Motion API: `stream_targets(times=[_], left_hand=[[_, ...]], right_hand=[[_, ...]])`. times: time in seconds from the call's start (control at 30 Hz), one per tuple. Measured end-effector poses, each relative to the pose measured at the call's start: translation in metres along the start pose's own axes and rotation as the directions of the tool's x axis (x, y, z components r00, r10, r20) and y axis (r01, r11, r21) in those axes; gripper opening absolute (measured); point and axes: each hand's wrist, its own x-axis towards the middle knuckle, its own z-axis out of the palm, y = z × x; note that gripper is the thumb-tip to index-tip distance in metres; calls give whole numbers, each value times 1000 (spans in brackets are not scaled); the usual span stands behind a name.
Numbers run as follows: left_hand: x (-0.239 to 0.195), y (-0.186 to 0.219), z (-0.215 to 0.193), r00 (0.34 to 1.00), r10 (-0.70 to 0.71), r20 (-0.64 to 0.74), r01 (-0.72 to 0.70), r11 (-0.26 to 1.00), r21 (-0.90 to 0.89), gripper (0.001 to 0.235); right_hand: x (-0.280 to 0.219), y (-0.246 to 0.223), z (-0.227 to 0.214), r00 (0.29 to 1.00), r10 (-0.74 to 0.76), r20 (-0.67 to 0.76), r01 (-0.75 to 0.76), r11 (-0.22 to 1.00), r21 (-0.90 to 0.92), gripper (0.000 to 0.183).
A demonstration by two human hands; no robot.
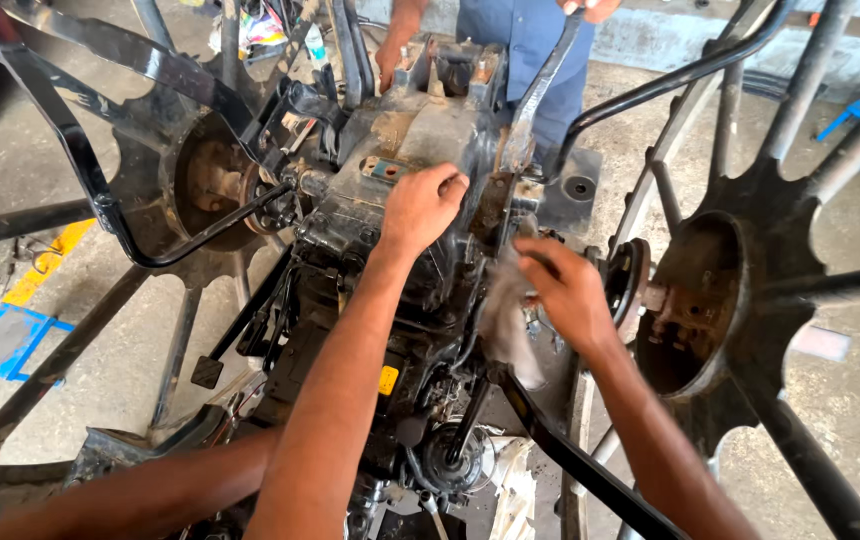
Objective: The person works on the mechanical components of a tractor engine by hand and using wrenches, loosening bolts, and wiping the surfaces with a cloth while another person assists.
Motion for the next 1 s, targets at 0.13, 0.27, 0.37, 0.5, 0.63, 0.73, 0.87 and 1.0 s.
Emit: stream_targets(times=[0.13, 0.27, 0.37, 0.5, 0.63, 0.73, 0.87, 1.0], left_hand=[[-10, -1, -3, 987, 45, -156, -60, 994, -94, 21], [-14, 5, -7, 973, 30, -230, -71, 983, -170, 17], [-15, 5, -8, 973, 14, -230, -62, 976, -206, 16], [-14, 4, -8, 972, 16, -233, -62, 980, -191, 17], [-16, 3, -6, 964, 49, -261, -95, 982, -164, 16], [-15, 3, -5, 962, 50, -269, -100, 980, -174, 17], [-16, 3, -6, 958, 68, -277, -117, 979, -164, 17], [-19, 3, -7, 963, 49, -265, -103, 975, -196, 17]], right_hand=[[46, -30, 26, 862, -490, 128, 495, 763, -415, 47], [113, -44, 53, 860, -246, 446, 481, 102, -871, 38], [158, -41, 63, 918, 111, 380, 377, 51, -925, 25], [193, -17, 63, 947, 48, 318, 319, -21, -947, 46], [218, 13, 69, 867, 353, 351, 387, -35, -921, 42], [238, 31, 81, 860, 408, 306, 363, -69, -929, 45], [256, 47, 97, 856, 450, 255, 329, -94, -939, 47], [260, 57, 104, 825, 492, 279, 358, -71, -931, 45]])
